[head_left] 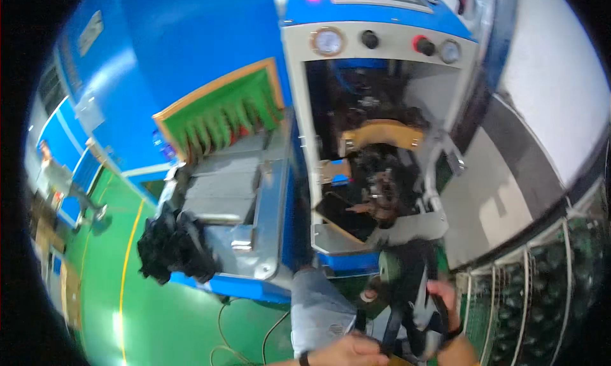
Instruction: Fitting shoes onto shoe lasts and placing them into a heat-setting or forming machine for production.
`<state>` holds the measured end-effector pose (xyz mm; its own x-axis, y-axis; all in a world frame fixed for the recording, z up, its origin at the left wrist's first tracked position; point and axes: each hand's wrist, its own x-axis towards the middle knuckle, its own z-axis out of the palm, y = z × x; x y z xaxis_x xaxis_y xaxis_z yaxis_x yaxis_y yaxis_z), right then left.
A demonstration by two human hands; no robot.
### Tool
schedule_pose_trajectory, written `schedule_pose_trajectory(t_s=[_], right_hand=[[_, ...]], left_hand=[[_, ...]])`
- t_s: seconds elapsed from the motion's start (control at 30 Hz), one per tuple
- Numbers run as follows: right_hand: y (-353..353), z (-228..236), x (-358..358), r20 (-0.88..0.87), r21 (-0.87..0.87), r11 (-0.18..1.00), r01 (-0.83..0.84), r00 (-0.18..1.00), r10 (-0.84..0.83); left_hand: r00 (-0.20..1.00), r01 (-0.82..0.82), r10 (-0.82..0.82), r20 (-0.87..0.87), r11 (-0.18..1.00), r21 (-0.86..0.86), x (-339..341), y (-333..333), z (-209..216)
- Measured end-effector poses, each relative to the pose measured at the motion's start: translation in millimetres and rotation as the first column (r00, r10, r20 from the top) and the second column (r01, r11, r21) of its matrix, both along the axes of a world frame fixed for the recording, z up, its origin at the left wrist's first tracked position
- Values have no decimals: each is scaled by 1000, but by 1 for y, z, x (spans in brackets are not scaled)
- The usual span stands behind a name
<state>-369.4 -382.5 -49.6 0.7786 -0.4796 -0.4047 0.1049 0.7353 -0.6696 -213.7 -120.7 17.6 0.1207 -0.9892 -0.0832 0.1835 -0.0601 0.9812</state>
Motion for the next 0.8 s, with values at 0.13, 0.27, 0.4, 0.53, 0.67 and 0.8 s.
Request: schedule_pose_trajectory(t_s=[0.13,0.27,0.4,0.53,0.67,0.8], right_hand=[[-15,159,78,38,-839,544,19,999,24],[-31,221,123,-133,-949,295,-114,990,-44],[-57,246,173,-248,-962,149,-230,962,-115],[-67,253,224,-487,-830,-162,-534,835,-256],[-68,251,250,-592,-676,-290,-678,733,-334],[-71,247,281,-563,-665,-281,-693,711,-422]], left_hand=[[869,-258,309,-386,949,179,8,-15,12],[774,-295,275,-570,954,59,58,-58,2],[582,-403,283,-762,915,32,86,-99,11],[443,-380,298,-845,917,124,108,-125,9],[386,-353,272,-881,926,131,113,-131,-8],[424,-370,266,-866,924,103,124,-125,-9]])
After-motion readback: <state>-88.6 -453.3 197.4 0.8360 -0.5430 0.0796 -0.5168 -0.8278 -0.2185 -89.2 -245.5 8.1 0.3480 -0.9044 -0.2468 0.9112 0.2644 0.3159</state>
